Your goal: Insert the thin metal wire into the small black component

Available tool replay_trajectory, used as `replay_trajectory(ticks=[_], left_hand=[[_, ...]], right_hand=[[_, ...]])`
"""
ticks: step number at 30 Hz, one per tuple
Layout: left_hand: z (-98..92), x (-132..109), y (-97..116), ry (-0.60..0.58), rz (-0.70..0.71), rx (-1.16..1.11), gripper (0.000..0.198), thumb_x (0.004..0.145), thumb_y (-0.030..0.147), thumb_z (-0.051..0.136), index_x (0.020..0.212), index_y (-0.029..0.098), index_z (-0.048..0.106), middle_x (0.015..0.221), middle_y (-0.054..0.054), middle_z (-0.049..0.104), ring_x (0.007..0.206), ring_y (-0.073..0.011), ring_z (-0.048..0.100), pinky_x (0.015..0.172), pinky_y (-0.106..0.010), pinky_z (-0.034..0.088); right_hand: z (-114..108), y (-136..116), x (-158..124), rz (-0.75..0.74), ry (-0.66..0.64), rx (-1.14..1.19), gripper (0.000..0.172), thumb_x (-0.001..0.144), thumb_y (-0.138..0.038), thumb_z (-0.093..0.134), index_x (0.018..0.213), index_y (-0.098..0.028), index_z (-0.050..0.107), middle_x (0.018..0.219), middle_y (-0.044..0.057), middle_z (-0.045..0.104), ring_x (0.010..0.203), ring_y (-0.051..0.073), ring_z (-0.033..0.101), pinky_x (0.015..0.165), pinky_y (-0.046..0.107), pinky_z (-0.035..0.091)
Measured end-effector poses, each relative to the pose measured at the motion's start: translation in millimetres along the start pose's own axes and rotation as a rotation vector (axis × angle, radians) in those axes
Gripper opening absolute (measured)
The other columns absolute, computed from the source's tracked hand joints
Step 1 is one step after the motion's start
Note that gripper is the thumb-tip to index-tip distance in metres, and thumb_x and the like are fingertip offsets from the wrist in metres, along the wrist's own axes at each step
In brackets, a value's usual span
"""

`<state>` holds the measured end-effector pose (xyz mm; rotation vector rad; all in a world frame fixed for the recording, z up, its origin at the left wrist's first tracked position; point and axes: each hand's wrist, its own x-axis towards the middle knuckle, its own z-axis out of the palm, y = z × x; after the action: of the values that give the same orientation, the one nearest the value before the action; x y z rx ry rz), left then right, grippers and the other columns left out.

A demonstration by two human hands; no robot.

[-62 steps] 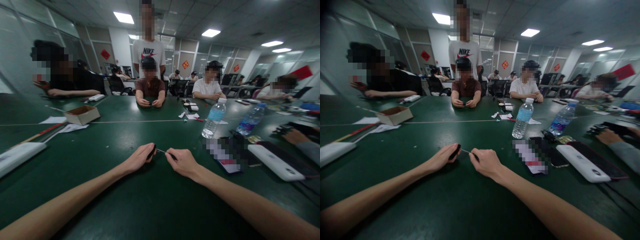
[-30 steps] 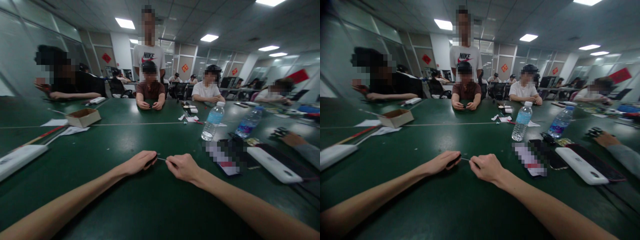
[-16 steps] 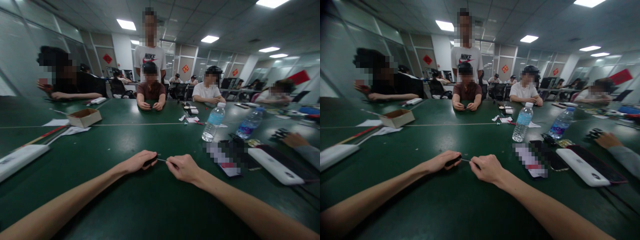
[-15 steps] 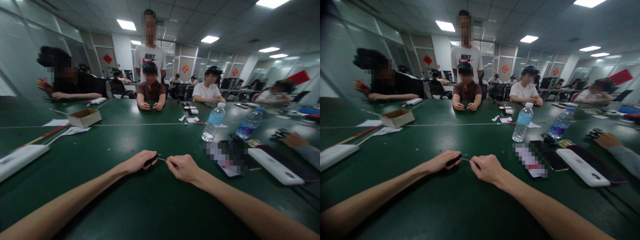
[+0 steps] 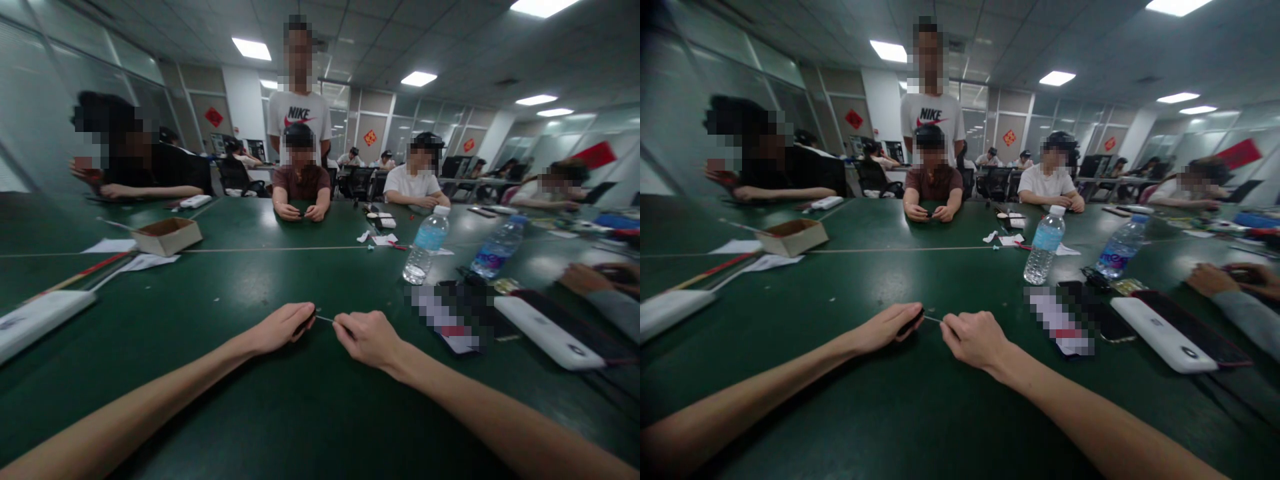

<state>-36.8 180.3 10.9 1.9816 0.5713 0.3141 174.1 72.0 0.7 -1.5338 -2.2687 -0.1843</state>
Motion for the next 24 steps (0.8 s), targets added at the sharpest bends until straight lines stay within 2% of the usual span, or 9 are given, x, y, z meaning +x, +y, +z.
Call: replay_trajectory(ticks=[8,12,16,21,24], left_hand=[[-11.1,-6.2,4.5,-0.211,-0.058,-0.116,0.051,0.092,0.062,0.034,0.078,0.017,0.054,0.061,0.003,0.041,0.05,-0.0098,0.034,0.045,-0.022,0.026],[-15.0,-5.5,6.8,-0.26,-0.054,-0.126,0.051,0.092,0.062,0.034,0.077,0.016,0.054,0.059,0.004,0.039,0.05,-0.0099,0.033,0.045,-0.023,0.025],[-14.3,-3.6,5.7,-0.253,-0.062,-0.151,0.051,0.093,0.061,0.031,0.078,0.017,0.052,0.058,0.004,0.038,0.049,-0.0103,0.032,0.046,-0.023,0.024],[-7.1,0.8,-1.3,-0.083,0.01,-0.113,0.05,0.096,0.057,0.026,0.077,0.017,0.051,0.057,0.004,0.039,0.05,-0.0107,0.033,0.049,-0.023,0.028],[-3.5,1.5,-3.7,-0.038,0.026,-0.077,0.05,0.097,0.055,0.025,0.078,0.017,0.051,0.057,0.004,0.041,0.052,-0.011,0.036,0.051,-0.023,0.03]], right_hand=[[-2.3,3.9,-1.5,-0.126,-0.026,0.036,0.029,0.097,-0.03,0.04,0.093,-0.018,0.066,0.068,0.002,0.064,0.056,0.01,0.054,0.054,0.023,0.033],[-2.8,3.8,-0.8,-0.138,-0.027,0.048,0.029,0.097,-0.031,0.04,0.093,-0.018,0.065,0.068,0.001,0.063,0.056,0.01,0.053,0.053,0.023,0.033],[-1.8,3.0,0.4,-0.094,-0.022,0.074,0.028,0.098,-0.031,0.039,0.092,-0.018,0.064,0.07,0.001,0.063,0.058,0.01,0.054,0.055,0.023,0.035],[0.0,1.7,1.8,-0.007,0.005,0.084,0.029,0.099,-0.031,0.038,0.091,-0.017,0.062,0.07,0.001,0.062,0.058,0.01,0.054,0.056,0.022,0.035],[0.6,1.3,1.9,0.012,0.007,0.087,0.03,0.099,-0.031,0.037,0.09,-0.017,0.062,0.069,0.001,0.062,0.057,0.01,0.053,0.056,0.022,0.034]])
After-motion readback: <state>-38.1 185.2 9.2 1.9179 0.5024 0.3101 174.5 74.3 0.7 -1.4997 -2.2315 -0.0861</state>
